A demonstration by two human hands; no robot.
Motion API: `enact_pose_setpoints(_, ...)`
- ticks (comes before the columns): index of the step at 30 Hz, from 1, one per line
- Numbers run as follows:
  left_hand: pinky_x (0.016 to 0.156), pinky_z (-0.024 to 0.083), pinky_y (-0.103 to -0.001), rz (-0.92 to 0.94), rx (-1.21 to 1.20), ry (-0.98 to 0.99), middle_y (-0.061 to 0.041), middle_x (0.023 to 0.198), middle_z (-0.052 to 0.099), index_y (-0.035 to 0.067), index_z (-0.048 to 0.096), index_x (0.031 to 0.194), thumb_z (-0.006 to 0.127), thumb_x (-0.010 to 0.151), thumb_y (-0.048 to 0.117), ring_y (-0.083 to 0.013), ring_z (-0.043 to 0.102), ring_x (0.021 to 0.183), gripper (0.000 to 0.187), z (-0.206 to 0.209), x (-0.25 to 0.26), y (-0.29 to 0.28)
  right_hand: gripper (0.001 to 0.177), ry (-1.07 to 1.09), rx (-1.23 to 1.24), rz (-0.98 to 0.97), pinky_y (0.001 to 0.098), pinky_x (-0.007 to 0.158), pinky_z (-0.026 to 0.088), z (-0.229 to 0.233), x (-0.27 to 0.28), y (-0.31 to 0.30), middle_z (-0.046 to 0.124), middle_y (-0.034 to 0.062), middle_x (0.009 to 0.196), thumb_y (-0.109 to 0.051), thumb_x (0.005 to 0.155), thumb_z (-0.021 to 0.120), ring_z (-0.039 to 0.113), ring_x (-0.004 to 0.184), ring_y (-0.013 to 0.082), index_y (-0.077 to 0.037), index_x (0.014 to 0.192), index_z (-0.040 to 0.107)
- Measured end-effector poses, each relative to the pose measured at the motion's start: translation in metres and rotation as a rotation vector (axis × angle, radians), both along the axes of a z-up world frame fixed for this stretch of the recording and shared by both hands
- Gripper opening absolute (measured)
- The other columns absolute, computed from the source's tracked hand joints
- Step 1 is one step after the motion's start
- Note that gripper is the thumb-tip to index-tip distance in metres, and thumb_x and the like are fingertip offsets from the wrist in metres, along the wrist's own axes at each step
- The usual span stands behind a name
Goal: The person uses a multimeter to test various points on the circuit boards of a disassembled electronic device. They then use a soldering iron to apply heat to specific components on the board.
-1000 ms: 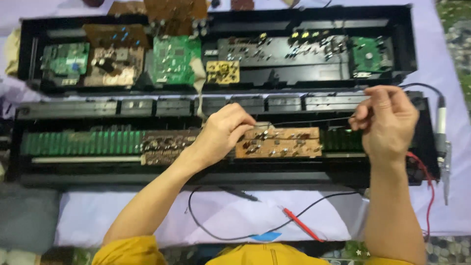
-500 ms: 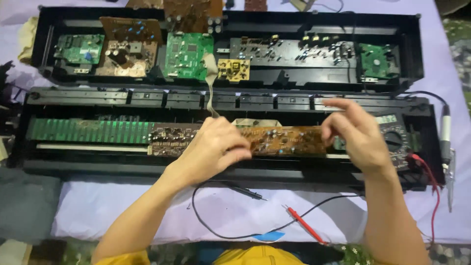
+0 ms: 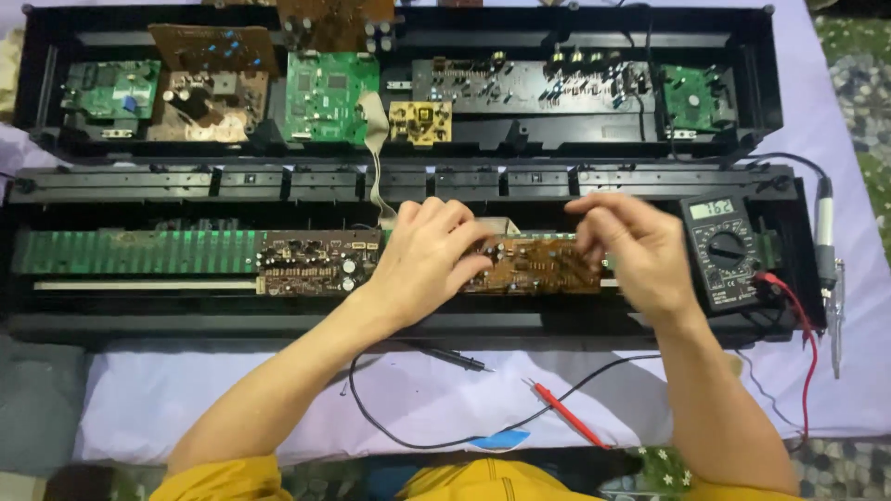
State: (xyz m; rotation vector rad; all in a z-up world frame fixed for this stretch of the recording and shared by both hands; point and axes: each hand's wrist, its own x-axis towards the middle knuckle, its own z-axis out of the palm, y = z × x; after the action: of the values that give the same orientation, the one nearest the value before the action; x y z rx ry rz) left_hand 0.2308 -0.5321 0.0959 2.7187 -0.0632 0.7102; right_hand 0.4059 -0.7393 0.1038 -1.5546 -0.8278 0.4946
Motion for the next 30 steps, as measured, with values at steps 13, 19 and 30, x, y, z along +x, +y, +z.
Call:
enact_pose_setpoints(13,0.079,0.040,-0.035,0.023,-0.102,0.178,0.001,0.094,0.061,0.019,0.071,0.107,0.074,0.091,0.031,-0.0209,0.058,0.087,0.021,-0.003,0.010,0.000,0.020,0.084,0.320,-0.248,0.0257,0.049,0.043,-0.002,0.019,-0.011,0.039,0.0087,0.058,-0.007,0.112,0.046,0.045,0.048,0.0170,0.006,0.117,0.061)
enact_pose_setpoints(19,0.082,0.039,-0.035,0.026,-0.060,0.112,0.002,0.091,0.063,0.021,0.073,0.101,0.074,0.090,0.029,-0.0205,0.059,0.087,0.014,-0.004,0.016,0.009,0.021,-0.028,0.229,-0.205,0.0264,0.048,0.042,0.005,0.013,-0.008,0.046,0.0112,0.055,-0.005,0.110,0.047,0.050,0.048,0.0188,0.008,0.119,0.062)
enact_pose_setpoints(30,0.079,0.039,-0.037,0.050,-0.001,0.084,0.001,0.093,0.065,0.020,0.073,0.102,0.073,0.091,0.038,-0.0212,0.060,0.086,0.021,0.006,0.017,0.002,0.010,-0.224,-0.118,-0.065,0.0261,0.053,0.051,-0.004,-0.011,0.002,0.068,0.0062,0.058,-0.011,0.089,0.077,0.062,0.056,0.0110,-0.008,0.098,0.079)
